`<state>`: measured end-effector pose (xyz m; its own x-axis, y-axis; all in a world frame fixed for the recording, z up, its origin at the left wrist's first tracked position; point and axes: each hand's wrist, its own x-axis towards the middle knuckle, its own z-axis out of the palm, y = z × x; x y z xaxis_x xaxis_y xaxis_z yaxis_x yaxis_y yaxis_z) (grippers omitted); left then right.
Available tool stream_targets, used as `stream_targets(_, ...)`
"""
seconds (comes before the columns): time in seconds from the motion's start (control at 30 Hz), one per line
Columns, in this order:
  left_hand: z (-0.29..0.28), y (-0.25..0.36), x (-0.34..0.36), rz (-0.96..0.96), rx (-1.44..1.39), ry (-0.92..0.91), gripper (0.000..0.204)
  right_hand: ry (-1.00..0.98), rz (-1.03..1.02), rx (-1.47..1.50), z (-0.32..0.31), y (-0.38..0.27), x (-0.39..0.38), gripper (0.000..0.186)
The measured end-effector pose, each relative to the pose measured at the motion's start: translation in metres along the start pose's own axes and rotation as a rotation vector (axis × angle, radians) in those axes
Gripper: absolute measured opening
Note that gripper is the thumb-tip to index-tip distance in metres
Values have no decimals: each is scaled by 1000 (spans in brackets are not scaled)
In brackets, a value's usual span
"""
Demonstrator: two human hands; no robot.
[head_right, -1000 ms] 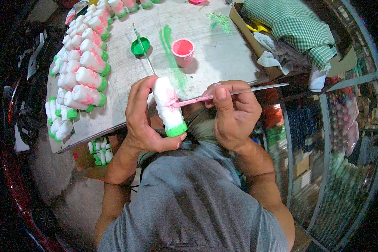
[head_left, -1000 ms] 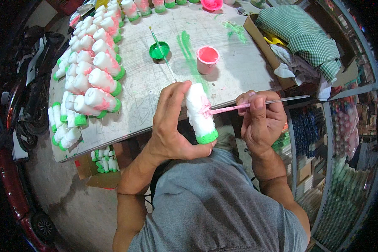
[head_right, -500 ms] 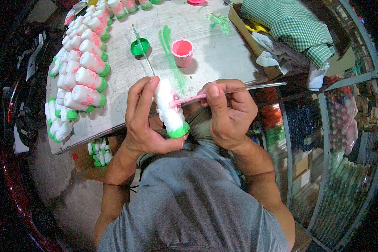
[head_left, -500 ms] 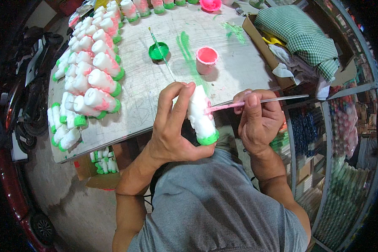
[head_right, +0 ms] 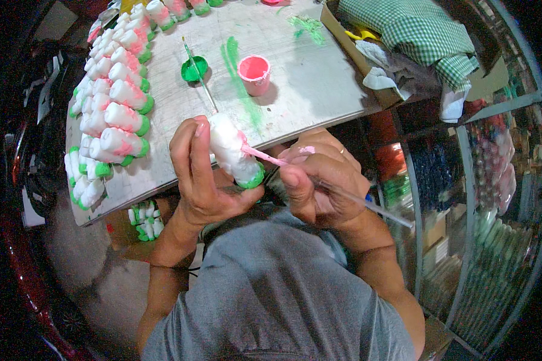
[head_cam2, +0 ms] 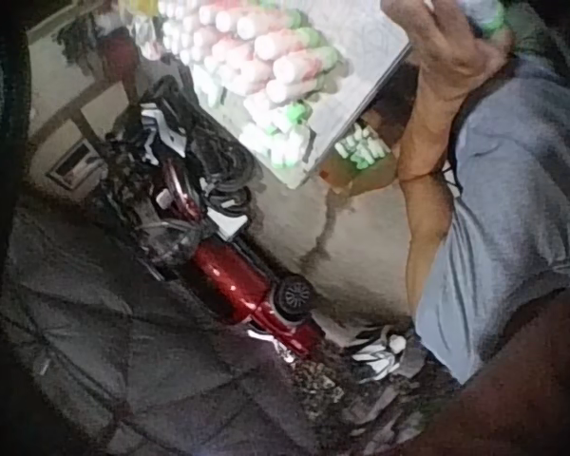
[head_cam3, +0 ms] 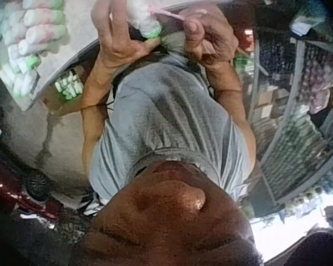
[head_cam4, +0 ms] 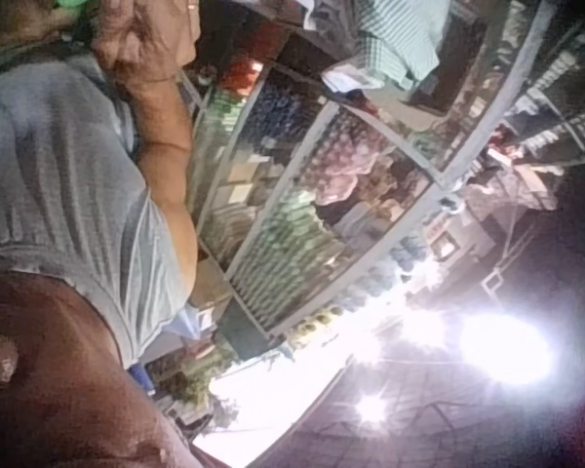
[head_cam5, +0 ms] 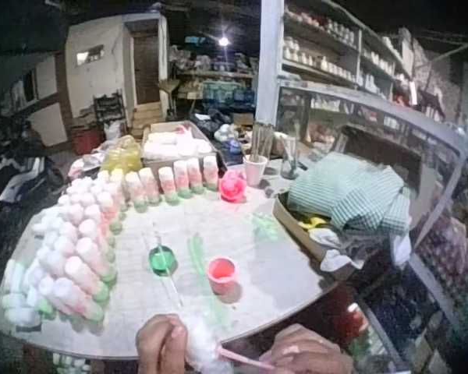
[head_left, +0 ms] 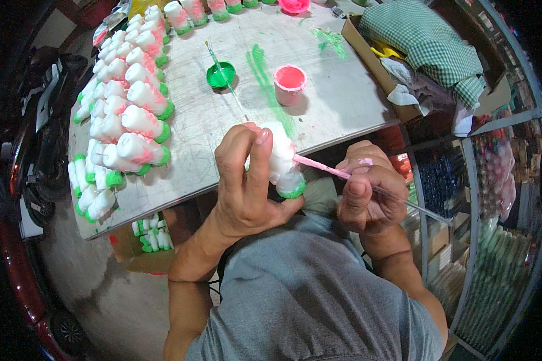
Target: The person paints pink designs onto white cylindrical objects with green bases using a small brush. They repeatedly dip the brush into pink paint and apply it to the objects, then place the finished items on a table among many similar objects.
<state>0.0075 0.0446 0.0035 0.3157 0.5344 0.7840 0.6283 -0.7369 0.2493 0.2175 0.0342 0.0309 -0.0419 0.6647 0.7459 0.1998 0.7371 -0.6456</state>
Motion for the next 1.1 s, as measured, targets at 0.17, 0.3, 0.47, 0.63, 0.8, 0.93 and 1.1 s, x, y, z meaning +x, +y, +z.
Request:
stream_targets(0.17, 14, 4, 3, 10, -12, 42, 102, -165, -86, -151, -9, 2, -1, 20)
stream_targets(0.3, 20, 5, 4, 6, -2, 41, 100, -122, -72, -153, -11, 2, -5, 17)
stream_targets(0.47, 22, 9, 6, 1, 12, 29, 99, -173, -146, -201, -22, 10, 1, 10)
stream_targets(0.63, 24, 13, 7, -52, -11, 14, 101, 53, -125, 3, -16, 26, -13, 12)
stream_targets(0.8, 27, 19, 6, -112, 1, 37, 107, 316, 409, 503, -10, 34, -16, 15)
stream_targets(0.93, 29, 22, 7, -150, -25, 49, 110, 335, 408, 534, -6, 32, -16, 13)
stream_targets(1.1, 29, 23, 11, -149, -7, 57, 109, 329, 387, 472, -1, 36, -16, 11)
